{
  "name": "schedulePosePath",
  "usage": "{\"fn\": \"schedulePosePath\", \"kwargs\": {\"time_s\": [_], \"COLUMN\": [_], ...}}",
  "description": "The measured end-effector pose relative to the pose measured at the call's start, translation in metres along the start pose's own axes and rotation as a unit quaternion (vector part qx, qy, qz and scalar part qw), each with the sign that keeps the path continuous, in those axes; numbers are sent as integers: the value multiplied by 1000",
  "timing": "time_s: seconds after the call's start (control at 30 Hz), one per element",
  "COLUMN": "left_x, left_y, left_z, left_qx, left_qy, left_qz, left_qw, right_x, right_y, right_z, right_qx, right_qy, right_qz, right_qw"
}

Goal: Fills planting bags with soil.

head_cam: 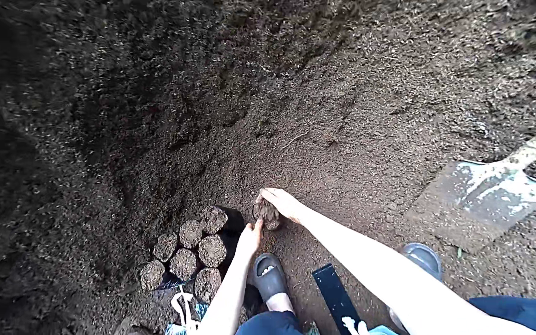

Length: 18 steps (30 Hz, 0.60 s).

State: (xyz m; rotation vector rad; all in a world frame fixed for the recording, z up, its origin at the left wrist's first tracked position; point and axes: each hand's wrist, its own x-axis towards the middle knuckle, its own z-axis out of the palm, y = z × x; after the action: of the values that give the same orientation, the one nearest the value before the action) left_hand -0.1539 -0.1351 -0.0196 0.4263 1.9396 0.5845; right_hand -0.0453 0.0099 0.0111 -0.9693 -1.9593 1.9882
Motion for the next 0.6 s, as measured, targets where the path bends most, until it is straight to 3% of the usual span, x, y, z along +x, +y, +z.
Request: {"fn": "schedulePosePath", "kwargs": {"time_s": [0.13,0.27,0.37,0.47,0.53,0.6], "left_x": [15,17,15,12,10,5], "left_y": [-6,-7,-12,-16,-15,-10], "left_z": [2,8,10,13,16,11], "left_qx": [68,90,42,9,8,22], "left_qy": [-21,-1,16,46,63,68], "left_qz": [30,80,95,114,119,121], "left_qw": [997,993,994,992,991,990], "right_x": [21,63,72,67,65,63], "right_y": [-4,11,22,42,48,41], "right_z": [2,21,36,42,42,36], "right_qx": [-286,-462,-536,-566,-577,-562], "right_qy": [-21,-123,-162,-112,-100,-93], "right_qz": [-127,-160,-162,-223,-241,-225], "right_qw": [950,864,812,786,774,790]}}
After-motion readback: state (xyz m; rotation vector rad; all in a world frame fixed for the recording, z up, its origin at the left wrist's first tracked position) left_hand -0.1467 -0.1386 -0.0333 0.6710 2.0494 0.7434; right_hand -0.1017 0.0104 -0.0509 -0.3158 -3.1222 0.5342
